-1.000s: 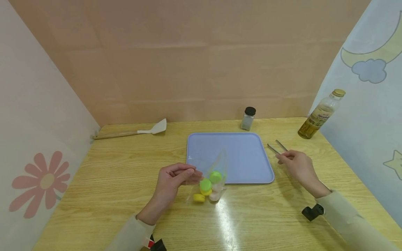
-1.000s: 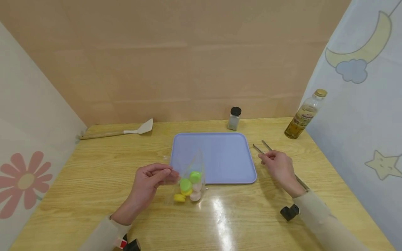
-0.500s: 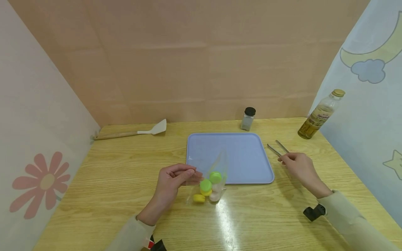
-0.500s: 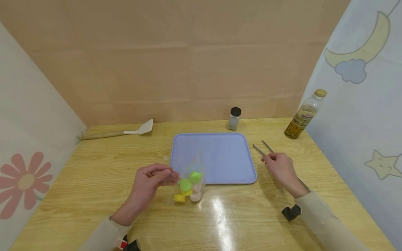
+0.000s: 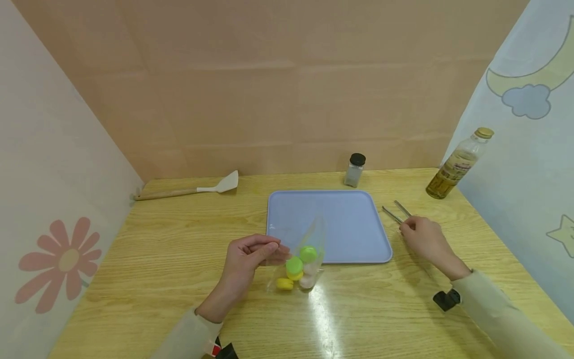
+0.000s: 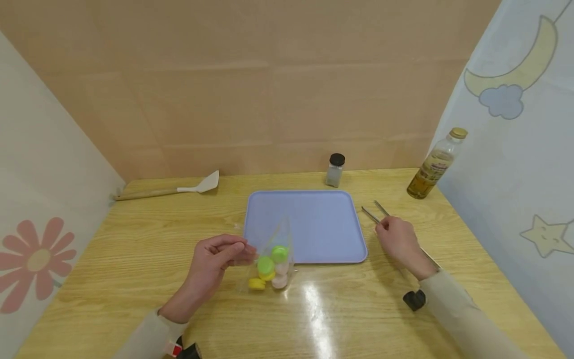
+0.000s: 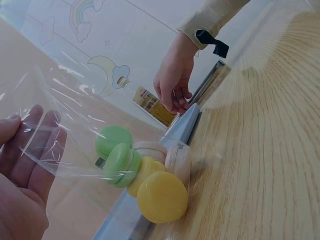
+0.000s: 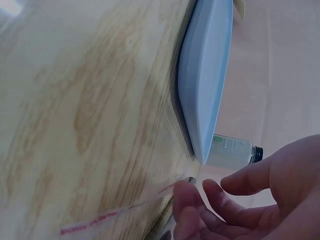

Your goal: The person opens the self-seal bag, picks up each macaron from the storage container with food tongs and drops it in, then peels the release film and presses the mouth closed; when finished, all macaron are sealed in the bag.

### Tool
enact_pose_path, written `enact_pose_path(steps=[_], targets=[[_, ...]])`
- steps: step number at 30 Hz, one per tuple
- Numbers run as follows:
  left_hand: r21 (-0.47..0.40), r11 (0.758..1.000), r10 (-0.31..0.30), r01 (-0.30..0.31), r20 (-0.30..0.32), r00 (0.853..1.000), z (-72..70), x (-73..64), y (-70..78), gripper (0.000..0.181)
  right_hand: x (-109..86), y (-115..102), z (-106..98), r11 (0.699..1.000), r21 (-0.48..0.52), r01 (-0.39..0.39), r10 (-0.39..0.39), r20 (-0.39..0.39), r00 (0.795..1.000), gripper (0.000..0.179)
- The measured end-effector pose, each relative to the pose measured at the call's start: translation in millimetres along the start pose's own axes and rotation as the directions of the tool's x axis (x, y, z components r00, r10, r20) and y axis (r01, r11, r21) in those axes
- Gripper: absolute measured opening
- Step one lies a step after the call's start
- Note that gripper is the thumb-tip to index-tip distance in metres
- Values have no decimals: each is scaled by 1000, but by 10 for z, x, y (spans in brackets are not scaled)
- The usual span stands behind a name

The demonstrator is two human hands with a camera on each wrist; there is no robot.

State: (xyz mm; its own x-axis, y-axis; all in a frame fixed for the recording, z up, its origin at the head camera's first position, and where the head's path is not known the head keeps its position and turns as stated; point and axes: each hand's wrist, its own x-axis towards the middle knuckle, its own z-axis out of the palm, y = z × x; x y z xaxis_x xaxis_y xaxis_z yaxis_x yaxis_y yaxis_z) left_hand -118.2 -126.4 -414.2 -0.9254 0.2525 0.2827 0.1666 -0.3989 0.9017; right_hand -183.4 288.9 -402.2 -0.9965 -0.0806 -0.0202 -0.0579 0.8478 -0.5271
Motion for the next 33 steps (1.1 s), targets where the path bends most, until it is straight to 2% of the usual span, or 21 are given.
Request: enact_pose_path(steps=[2,5,8,11,14,17,19,22,24,26,28,33], targets=[[4,1000,-1,1,-5,1000,1,1,1,14,11,-4,-4,1000,11,8,-8,-36,999,40],[6,1000,-5,5,-10,1000,3,2,5,14,20,-13,-12,999,9,51,-49,-157,986,37],[5,1000,-8,8,-9,1000,2,2,9,13,-1,-80,-32,993,21,120,-108,-292,950,32],[6,1000,-11,11,-11,1000,2,1,14,13,-44,-229,-47,976,64,210,-176,-347,921,26],[10,1000,-14,14,-21,1000,1,-4,21,13,-109,-440,-36,944,100,313,-265,-329,906,20],[21,1000,-17,18,-30,999,-4,-10,25,13,-184,-652,12,891,140,433,-384,-281,880,19],[22,1000,-21,21,-36,999,-9,-14,24,13,-227,-782,60,842,183,507,-461,-242,854,24],[21,1000,-21,22,-38,999,-17,-17,22,14,-255,-958,139,753,282,595,-565,-188,803,34],[22,1000,-21,22,-41,999,-22,-16,19,14,-251,-1068,194,701,356,618,-608,-154,779,38],[25,999,-20,21,-44,999,-23,-14,18,14,-240,-1164,251,662,421,620,-632,-131,763,39],[30,999,-21,23,-50,998,-22,-12,17,13,-233,-1242,312,643,463,611,-638,-118,761,37],[32,999,-30,32,-73,997,-8,-2,18,14,-227,-1361,450,656,457,601,-611,-147,778,28]])
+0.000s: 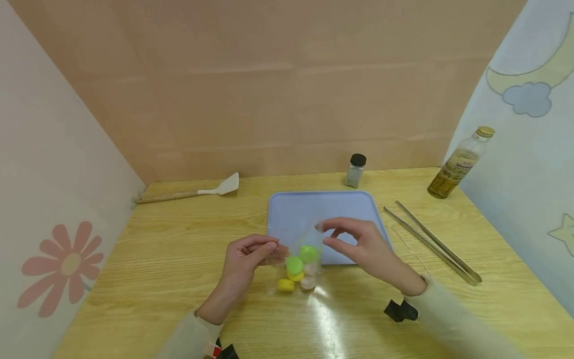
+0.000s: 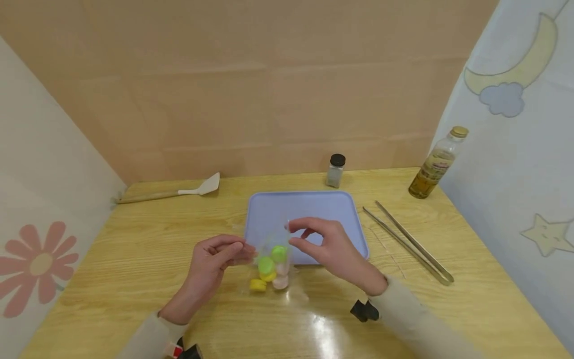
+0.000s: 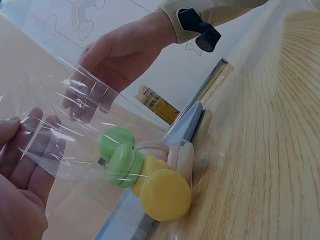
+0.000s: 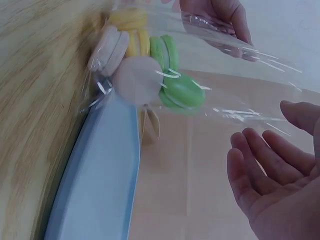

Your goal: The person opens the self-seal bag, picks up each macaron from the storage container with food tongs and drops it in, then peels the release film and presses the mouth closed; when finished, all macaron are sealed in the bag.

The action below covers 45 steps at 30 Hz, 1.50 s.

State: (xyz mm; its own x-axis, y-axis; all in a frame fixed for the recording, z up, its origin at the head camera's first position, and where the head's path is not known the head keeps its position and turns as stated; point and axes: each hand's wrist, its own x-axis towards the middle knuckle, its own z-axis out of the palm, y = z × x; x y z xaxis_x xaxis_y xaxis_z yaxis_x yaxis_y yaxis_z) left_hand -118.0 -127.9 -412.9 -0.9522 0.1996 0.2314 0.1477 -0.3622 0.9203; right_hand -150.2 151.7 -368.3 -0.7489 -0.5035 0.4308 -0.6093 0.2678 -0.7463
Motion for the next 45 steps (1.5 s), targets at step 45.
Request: enact_pose_path(steps=[45], targets=[[150,978,166,-144,-152,974,-75,63,33,23,103,126,147,942,267,-202,268,-241,933,9]])
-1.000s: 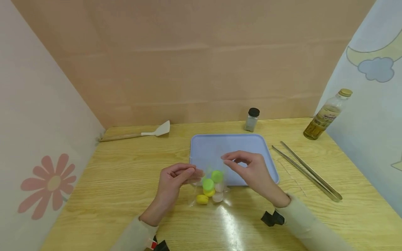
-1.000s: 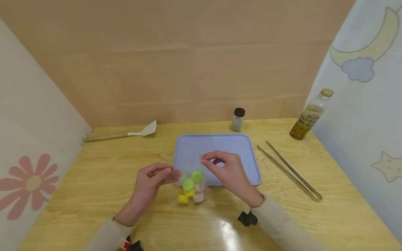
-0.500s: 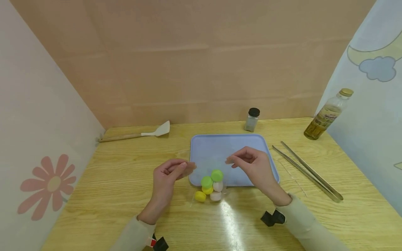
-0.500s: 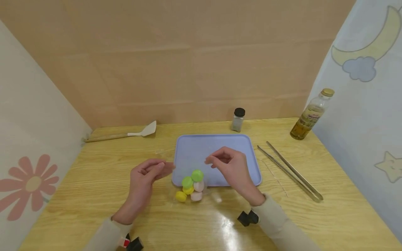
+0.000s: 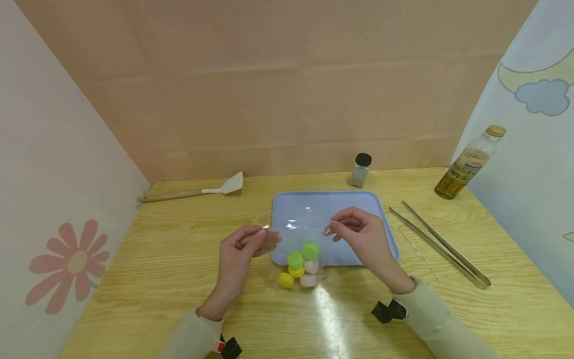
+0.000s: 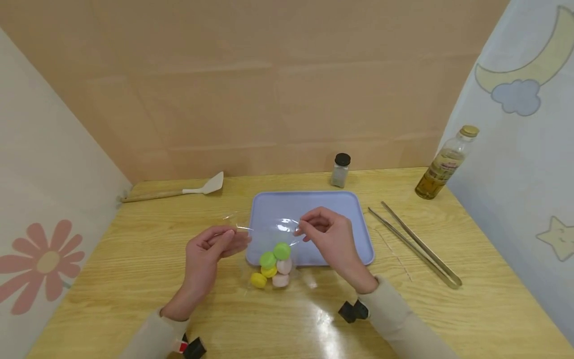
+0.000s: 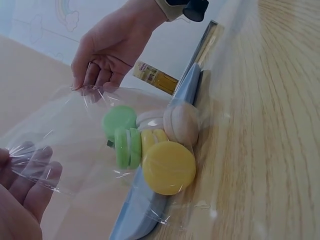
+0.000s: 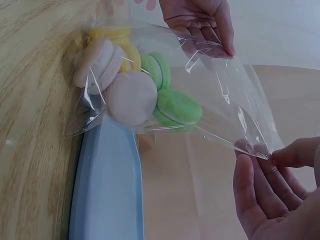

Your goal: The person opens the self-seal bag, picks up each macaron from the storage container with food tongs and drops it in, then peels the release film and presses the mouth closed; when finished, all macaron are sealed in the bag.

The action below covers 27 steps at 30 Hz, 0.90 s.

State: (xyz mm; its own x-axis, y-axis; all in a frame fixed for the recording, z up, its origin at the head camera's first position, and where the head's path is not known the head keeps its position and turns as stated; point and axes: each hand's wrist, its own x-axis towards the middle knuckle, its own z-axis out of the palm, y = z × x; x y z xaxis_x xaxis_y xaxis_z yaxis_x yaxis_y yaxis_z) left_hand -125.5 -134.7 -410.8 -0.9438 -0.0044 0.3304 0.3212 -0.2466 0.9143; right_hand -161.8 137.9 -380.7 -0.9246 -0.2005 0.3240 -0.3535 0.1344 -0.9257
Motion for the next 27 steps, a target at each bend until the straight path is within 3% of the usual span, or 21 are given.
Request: enact_pose_path(steps=[10,19,27], targets=[[18,999,44,-45,13,999,9,-4,15,19,-11,-35,-28,999,-31,-38,38,11,999,17],[0,994,106,-106,52,993,-16,-7,28,15,-19,-49,-67,997,-38,-62,64,57,996,11],[97,979,176,-180,53,983,-55,10,29,15,-18,-60,-104,999,11,-41,40,98,994,8]])
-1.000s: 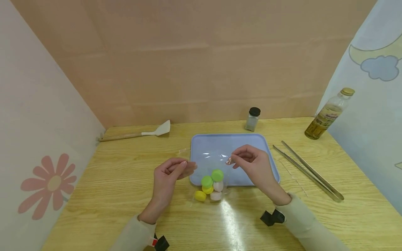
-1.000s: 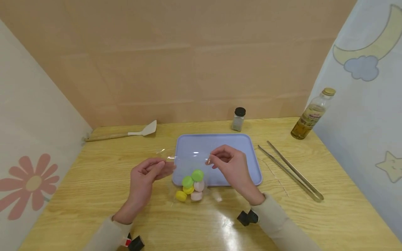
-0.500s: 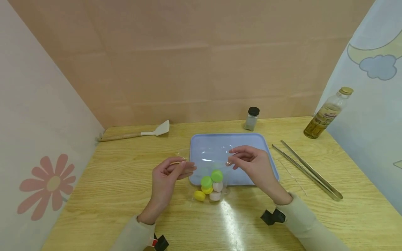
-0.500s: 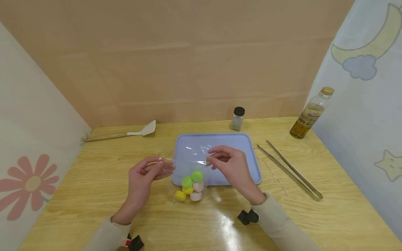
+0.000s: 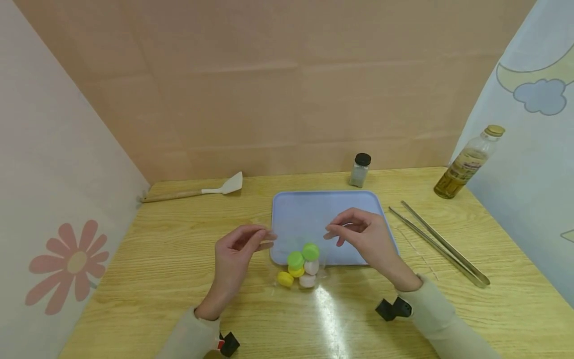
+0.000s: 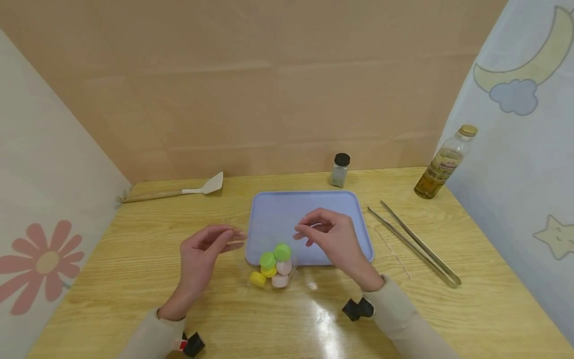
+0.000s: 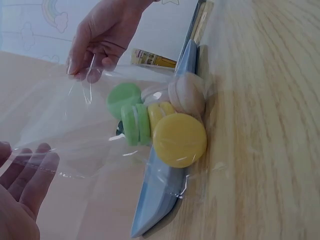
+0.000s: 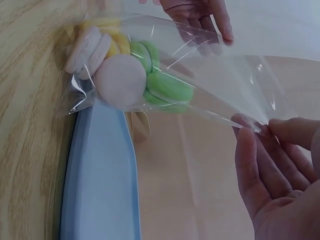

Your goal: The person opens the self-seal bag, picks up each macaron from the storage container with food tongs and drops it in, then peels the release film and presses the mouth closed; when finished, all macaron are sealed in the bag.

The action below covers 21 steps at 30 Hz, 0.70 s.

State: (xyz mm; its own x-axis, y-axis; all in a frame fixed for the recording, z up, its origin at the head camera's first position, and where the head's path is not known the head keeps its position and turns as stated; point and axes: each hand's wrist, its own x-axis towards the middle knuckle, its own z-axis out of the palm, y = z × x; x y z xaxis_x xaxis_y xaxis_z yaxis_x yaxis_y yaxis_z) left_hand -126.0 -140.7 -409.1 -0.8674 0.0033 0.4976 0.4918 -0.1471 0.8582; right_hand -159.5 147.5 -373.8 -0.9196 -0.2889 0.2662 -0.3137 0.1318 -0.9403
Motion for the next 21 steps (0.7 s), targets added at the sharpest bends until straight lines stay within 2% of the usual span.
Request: enact_pose_path(steps=[7,14,21], targets=[[64,991,112,-114,32,993,-40,22,1,17,0,39,-31,997,36,70,-71,45,996,6],[59,988,142,-146,74,987,-86,64,39,20,-5,98,-68,985,107,137,-144,66,987,9],[35,977,206,-212,137,969,-146,93,63,21,6,120,-84,976,150,158,-172,88,981,11]])
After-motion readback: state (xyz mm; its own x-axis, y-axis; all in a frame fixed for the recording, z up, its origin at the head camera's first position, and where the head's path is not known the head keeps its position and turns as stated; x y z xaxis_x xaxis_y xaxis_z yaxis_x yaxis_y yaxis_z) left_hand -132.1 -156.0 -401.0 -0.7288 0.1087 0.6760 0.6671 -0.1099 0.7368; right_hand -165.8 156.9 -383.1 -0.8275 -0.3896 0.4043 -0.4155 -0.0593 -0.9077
